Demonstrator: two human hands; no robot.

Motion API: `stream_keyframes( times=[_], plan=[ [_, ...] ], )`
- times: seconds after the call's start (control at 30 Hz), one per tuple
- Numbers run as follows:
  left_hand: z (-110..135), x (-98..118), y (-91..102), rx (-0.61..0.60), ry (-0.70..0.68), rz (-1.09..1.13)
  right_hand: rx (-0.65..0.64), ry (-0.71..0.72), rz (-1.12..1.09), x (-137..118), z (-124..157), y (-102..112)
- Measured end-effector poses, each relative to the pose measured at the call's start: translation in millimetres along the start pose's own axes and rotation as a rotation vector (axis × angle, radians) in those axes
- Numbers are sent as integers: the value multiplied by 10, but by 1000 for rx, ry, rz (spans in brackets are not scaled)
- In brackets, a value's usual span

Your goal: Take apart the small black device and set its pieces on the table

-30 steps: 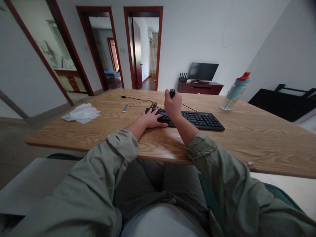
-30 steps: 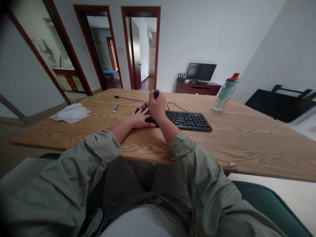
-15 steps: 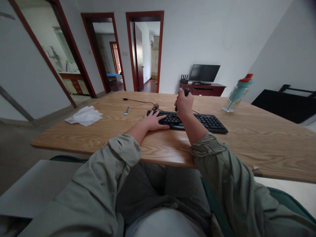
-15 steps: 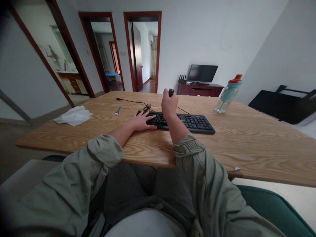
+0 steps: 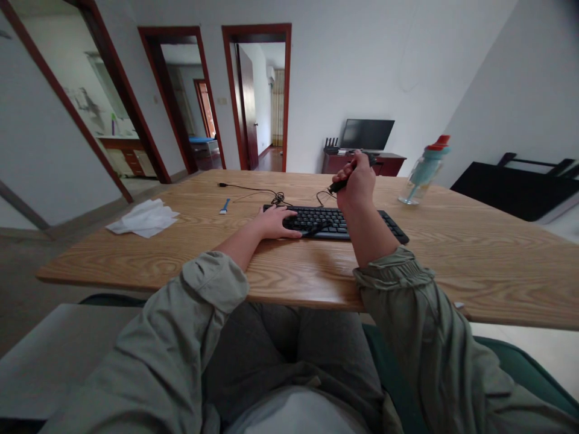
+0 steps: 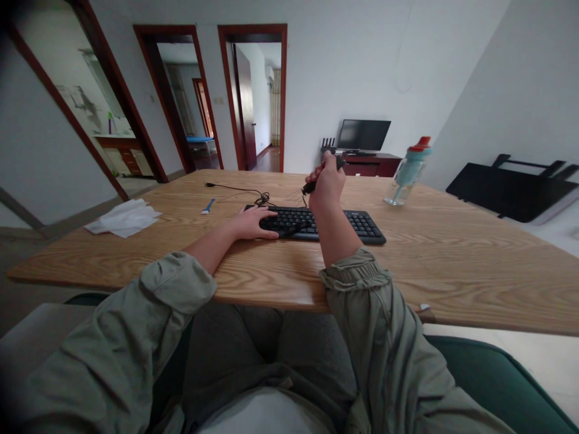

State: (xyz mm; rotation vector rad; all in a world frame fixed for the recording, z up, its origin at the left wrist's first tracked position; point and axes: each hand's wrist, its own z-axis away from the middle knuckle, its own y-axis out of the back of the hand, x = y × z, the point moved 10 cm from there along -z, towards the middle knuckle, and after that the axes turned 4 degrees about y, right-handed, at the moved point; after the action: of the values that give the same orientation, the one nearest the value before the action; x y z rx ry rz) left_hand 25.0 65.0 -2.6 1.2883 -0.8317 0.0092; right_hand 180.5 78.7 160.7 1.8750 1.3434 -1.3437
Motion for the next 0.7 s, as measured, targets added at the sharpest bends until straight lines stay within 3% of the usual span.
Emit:
stream_keyframes(
  times=[0.1, 0.2, 0.4, 0.57, 0.7],
  plan=[
    [15, 102, 66, 56, -65, 16, 37, 20, -45, -111, -108, 166],
    [40, 341, 98, 112, -159, 32, 84, 23, -87, -179, -234, 395],
    [131, 842, -43, 4, -334, 28, 180, 104, 8, -285, -400, 884],
    [191, 831, 144, 62, -355, 112, 180, 183, 109, -408, -411, 942],
    [260, 905, 122, -19, -395, 144, 180, 186, 124, -473, -404, 904]
  ],
)
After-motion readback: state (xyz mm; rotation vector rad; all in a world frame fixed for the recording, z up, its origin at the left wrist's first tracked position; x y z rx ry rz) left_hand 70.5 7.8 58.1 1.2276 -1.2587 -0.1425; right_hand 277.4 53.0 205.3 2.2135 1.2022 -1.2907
